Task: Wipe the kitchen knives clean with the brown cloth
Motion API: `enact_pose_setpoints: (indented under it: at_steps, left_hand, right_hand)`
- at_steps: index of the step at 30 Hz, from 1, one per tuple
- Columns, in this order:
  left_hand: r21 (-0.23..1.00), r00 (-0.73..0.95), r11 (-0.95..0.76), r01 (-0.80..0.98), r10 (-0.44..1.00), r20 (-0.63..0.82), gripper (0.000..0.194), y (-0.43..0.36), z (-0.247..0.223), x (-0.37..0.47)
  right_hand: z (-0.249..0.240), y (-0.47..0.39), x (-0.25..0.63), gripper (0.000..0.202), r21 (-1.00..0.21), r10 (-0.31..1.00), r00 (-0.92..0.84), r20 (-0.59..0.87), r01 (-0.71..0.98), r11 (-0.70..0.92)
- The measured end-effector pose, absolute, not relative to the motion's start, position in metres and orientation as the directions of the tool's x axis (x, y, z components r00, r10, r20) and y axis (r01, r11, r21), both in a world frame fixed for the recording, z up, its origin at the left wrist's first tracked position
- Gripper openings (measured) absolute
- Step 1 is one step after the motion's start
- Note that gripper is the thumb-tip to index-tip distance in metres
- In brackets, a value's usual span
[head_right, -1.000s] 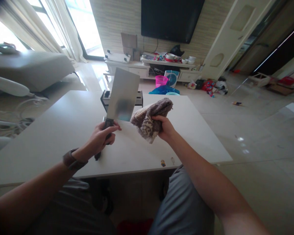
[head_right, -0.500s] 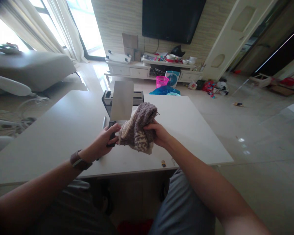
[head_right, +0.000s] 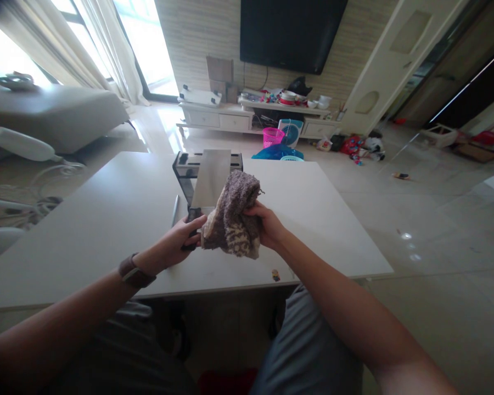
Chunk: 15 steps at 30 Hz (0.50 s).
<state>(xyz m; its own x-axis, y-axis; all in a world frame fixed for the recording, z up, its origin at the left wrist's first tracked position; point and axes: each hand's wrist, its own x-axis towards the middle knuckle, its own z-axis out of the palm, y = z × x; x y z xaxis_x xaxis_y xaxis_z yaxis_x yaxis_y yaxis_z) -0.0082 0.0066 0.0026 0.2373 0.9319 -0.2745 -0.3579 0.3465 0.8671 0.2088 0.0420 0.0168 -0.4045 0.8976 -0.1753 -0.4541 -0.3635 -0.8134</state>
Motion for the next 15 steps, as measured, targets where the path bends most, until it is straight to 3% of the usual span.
enact_pose_setpoints:
  at_steps: [7,15]
  left_hand:
    - [0.871,0.253,0.358,-0.335,0.925,-0.283,0.049,0.0040,0.0063,-0.0083]
    - [0.888,0.144,0.316,-0.334,0.948,-0.283,0.037,0.0041,0.0039,-0.0049]
  right_hand:
    - [0.0179,0.0396,0.2082,0.035,-0.823,0.891,-0.412,-0.189,-0.429,-0.373]
    - [0.0166,0.0422,0.2081,0.031,-0.823,0.883,-0.423,-0.203,-0.415,-0.388]
